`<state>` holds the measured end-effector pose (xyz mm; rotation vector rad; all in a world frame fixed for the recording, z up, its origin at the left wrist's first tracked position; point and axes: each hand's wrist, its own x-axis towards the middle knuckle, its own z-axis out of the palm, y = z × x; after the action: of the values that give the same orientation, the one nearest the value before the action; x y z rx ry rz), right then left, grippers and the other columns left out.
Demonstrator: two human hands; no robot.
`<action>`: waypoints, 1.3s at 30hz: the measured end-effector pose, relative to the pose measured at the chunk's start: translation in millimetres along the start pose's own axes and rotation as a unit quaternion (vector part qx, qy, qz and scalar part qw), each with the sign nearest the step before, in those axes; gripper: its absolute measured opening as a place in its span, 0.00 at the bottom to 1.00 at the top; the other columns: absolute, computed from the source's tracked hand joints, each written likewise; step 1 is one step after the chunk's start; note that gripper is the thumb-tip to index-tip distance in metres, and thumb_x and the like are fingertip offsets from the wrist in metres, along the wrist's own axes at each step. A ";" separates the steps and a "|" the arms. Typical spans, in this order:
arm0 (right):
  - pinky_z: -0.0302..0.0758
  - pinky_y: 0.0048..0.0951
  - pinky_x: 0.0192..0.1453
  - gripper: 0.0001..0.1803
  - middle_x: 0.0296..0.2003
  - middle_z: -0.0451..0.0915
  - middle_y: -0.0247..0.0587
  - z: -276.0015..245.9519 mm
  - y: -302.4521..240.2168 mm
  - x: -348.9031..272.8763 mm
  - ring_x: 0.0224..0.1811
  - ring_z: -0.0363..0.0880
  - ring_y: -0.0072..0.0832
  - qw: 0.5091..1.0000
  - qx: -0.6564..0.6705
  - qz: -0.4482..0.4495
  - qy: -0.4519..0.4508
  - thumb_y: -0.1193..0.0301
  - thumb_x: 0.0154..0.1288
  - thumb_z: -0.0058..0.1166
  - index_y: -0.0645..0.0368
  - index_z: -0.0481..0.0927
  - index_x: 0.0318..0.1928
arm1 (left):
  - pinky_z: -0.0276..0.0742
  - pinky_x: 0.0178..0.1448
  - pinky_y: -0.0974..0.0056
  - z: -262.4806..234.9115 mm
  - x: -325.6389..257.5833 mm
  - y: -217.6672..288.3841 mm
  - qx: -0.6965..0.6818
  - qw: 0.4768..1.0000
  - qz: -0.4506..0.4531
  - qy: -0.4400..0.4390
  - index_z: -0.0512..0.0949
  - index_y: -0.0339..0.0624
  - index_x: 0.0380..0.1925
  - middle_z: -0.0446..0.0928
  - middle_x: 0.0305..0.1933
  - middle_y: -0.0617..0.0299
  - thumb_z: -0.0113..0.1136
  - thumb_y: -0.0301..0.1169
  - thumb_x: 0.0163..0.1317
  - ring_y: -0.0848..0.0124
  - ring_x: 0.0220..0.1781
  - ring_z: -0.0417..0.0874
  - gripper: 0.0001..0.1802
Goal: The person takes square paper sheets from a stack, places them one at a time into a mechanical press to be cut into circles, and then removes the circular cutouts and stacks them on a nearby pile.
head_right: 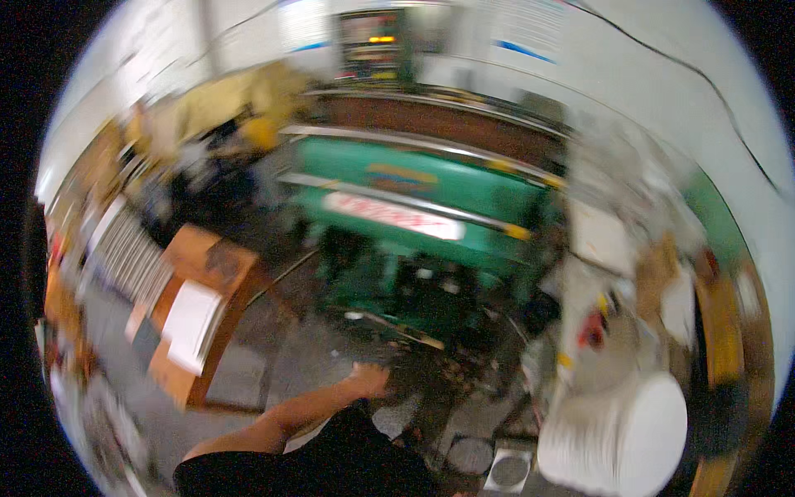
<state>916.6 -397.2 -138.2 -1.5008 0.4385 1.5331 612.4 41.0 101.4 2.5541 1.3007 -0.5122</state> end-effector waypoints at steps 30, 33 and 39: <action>0.72 0.29 0.30 0.16 0.26 0.78 0.39 319.4 -62.5 60.7 0.27 0.76 0.27 0.802 -0.590 -0.021 -0.085 0.59 0.70 0.49 0.60 0.79 0.40 | 0.74 0.34 0.65 290.0 -337.0 -471.5 -0.761 0.157 -0.397 0.488 0.72 0.43 0.35 0.73 0.28 0.64 0.55 0.28 0.59 0.72 0.29 0.75 0.05; 0.71 0.29 0.30 0.15 0.26 0.78 0.38 331.7 -67.8 27.2 0.27 0.76 0.26 0.787 -0.612 -0.066 -0.045 0.60 0.69 0.50 0.60 0.79 0.40 | 0.76 0.45 0.54 257.2 -363.2 -401.4 -0.873 0.108 -0.279 0.384 0.68 0.36 0.55 0.74 0.49 0.55 0.52 0.36 0.65 0.57 0.46 0.78 0.22; 0.70 0.30 0.31 0.12 0.25 0.78 0.36 337.0 -125.7 -19.5 0.27 0.75 0.24 0.696 -0.545 -0.467 -0.021 0.64 0.66 0.51 0.60 0.79 0.39 | 0.75 0.60 0.54 92.6 -381.7 -428.4 -0.649 0.253 -0.366 0.617 0.57 0.37 0.67 0.67 0.64 0.50 0.47 0.33 0.67 0.60 0.62 0.73 0.30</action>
<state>811.7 -76.3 -12.5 -1.9925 -1.3653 0.8813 37.1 -23.5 152.8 0.2478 1.6705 2.0069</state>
